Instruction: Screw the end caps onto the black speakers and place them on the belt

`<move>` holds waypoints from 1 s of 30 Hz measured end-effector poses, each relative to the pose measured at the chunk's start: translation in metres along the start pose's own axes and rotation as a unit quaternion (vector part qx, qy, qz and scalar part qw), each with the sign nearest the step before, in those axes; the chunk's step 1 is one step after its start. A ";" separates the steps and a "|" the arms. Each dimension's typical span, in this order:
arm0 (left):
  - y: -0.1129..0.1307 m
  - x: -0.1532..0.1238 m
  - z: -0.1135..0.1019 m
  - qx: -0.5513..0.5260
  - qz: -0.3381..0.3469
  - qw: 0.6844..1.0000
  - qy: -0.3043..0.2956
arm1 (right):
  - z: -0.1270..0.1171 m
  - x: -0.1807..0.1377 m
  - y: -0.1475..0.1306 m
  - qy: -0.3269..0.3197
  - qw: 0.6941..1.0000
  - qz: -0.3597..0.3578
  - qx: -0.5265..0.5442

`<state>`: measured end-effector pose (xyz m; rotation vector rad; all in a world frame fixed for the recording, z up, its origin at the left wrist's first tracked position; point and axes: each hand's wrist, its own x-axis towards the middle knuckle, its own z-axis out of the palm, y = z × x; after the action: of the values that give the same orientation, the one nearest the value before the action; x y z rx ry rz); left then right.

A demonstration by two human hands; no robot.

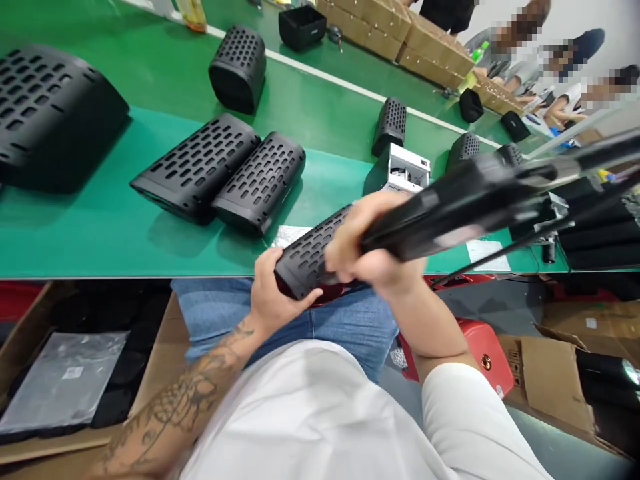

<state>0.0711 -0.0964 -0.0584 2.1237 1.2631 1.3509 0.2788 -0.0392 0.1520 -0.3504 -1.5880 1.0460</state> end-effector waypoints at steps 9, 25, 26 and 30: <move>0.033 0.014 -0.043 -0.039 0.025 0.993 -0.107 | -0.166 0.000 0.003 0.368 0.868 -0.049 -0.331; 0.087 0.174 -0.014 0.232 0.298 0.833 -0.403 | -0.151 -0.032 -0.029 0.364 0.889 -0.068 -0.269; 0.088 0.167 -0.017 0.251 0.265 0.851 -0.378 | -0.144 -0.034 -0.045 0.364 0.891 -0.082 -0.260; 0.083 0.142 -0.017 0.294 0.159 0.888 -0.315 | -0.113 -0.045 -0.087 0.285 0.933 -0.085 -0.201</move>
<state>0.1215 -0.0302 0.0846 2.9356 1.1502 0.2582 0.4204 -0.0706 0.1857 -0.7102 -1.2572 0.4153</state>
